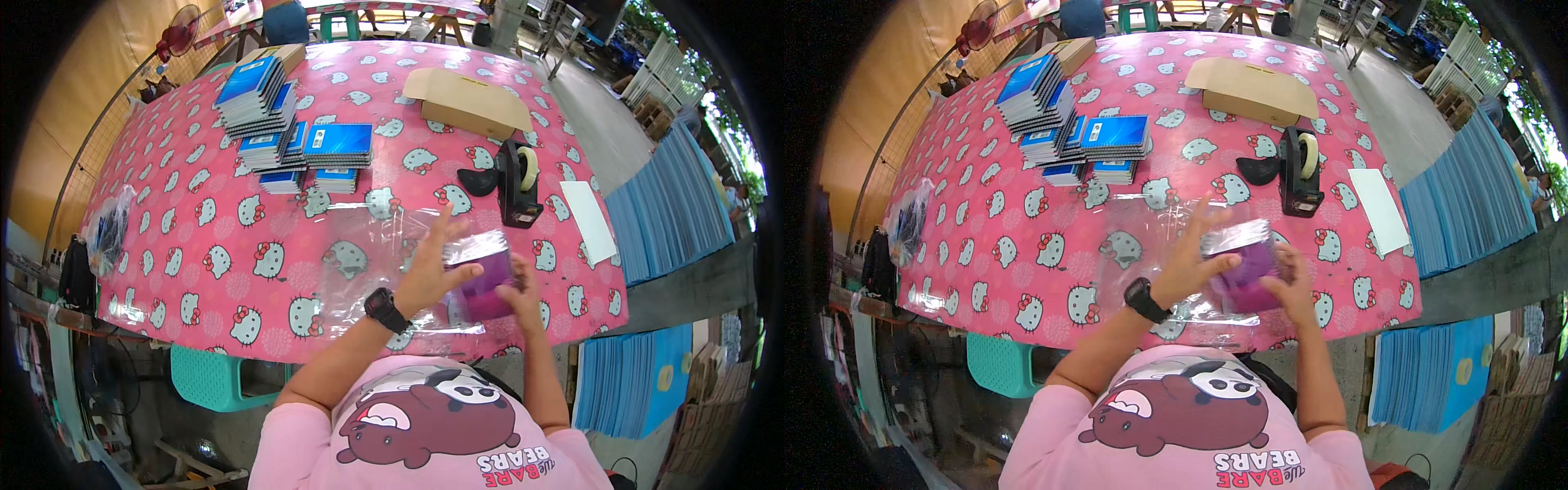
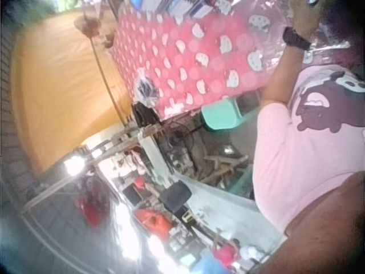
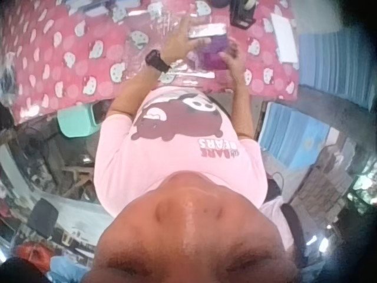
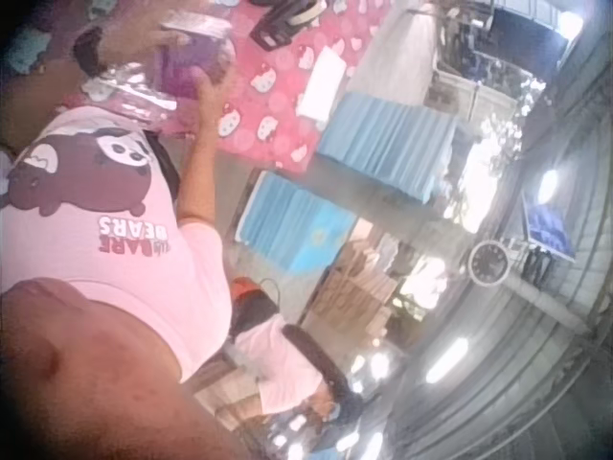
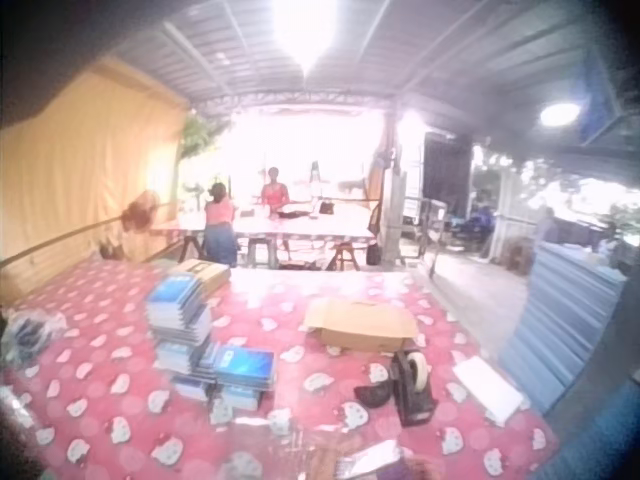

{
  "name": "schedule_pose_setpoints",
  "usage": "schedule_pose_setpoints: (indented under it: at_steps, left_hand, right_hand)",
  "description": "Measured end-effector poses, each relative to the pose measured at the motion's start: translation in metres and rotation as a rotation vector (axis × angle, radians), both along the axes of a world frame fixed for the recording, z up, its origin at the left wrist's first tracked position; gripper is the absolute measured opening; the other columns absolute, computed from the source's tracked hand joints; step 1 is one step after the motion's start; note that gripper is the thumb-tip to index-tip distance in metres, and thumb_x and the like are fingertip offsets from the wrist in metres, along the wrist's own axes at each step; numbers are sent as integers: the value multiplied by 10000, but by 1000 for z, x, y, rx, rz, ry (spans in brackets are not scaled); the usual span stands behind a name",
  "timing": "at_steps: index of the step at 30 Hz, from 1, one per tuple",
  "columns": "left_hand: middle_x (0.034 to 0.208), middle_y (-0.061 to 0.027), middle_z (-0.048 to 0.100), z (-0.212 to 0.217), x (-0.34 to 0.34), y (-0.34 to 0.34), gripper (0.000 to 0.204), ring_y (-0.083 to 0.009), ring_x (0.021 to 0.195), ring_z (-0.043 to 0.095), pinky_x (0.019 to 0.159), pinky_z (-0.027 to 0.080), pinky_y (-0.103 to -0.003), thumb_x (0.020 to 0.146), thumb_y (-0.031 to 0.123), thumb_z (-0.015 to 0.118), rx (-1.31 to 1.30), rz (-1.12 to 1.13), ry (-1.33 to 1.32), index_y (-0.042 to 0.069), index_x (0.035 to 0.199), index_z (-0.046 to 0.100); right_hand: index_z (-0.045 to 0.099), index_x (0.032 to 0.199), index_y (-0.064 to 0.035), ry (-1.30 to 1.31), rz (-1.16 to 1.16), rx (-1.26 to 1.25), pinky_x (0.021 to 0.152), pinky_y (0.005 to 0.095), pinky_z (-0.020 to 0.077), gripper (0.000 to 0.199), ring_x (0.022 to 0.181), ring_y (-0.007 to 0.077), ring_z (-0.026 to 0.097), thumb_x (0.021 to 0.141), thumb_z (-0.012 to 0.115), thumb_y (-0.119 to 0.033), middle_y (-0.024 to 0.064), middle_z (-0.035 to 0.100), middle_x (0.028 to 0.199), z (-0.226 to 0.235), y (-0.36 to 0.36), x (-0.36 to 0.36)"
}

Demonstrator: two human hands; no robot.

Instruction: The person packages notebooks into plastic bags, placing one blue notebook into a bag and sealing it with adhesive tape before moving it to a stack.

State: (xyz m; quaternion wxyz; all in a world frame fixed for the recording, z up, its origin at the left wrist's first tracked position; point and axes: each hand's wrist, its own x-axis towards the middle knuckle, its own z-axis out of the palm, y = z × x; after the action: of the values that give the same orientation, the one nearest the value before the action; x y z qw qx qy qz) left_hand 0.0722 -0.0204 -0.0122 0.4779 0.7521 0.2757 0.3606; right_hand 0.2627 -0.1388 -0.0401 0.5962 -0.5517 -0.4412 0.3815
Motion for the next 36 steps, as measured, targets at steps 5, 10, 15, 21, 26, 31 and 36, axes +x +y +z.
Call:
schedule_pose_setpoints:
  at_steps: [5, 10, 15, 21, 26, 31, 36]
  left_hand:
    - [1504, -105, 174, -72, -53, -1, 716, -348, 1391, 106, 1063, 125, -601, 814, 452, 602, 512, -103, 717, 134, 1396, 330]
    - [1507, -82, 189, -111, -80, -12, 755, -341, 1392, 106, 1046, 110, -638, 803, 539, 552, 432, 63, 866, 170, 1416, 310]
    - [1515, -83, 166, -117, -72, -22, 775, -334, 1397, 93, 1049, 91, -639, 789, 562, 547, 427, 144, 909, 178, 1419, 308]
    - [1519, -99, 141, -113, -73, -23, 746, -367, 1390, 78, 1040, 78, -643, 807, 574, 522, 447, 119, 908, 189, 1413, 317]
    - [1514, -170, 91, -83, -80, -15, 842, -424, 1377, 61, 1044, 50, -641, 795, 483, 594, 381, 257, 642, 153, 1456, 190]
    - [1488, -189, 165, -18, -86, 28, 893, -384, 1376, 123, 1087, 93, -556, 753, 318, 699, 474, 447, 287, 69, 1442, 189]
    - [1453, -234, 211, 44, -101, 68, 1023, -376, 1355, 184, 1102, 151, -482, 664, 222, 790, 490, 639, -5, 25, 1430, 141]
  right_hand:
    - [479, 1224, -55, -108, -585, -134, 835, 276, 412, 463, 932, 144, 520, 847, 620, -284, 24, 548, 1047, -11, -63, 104]
    - [583, 1077, -45, -318, -527, -520, 800, 284, 435, 295, 932, 135, 534, 851, 622, -230, 41, 580, 978, -69, -117, 243]
    - [612, 1032, -9, -712, -627, -202, 797, 284, 463, 264, 860, 168, 592, 807, 642, -142, 84, 630, 952, 4, 12, 144]
    - [545, 1138, -26, 120, 93, -186, 678, 255, 484, 418, 761, 97, 577, 857, 625, -324, 41, 607, 864, -2, 216, -32]
    - [409, 1266, -36, 455, 42, -415, 811, 355, 474, 790, 1023, 246, 562, 728, 685, -544, 136, 560, 1127, -33, 325, -108]
    - [323, 1315, 44, 223, -77, -152, 933, 376, 411, 920, 1121, 288, 501, 622, 799, -329, 211, 495, 1228, -44, 362, -90]
    - [360, 1333, -102, -513, 123, 200, 843, 398, 471, 828, 983, 340, 582, 614, 753, -225, 227, 564, 1084, 73, 243, -104]
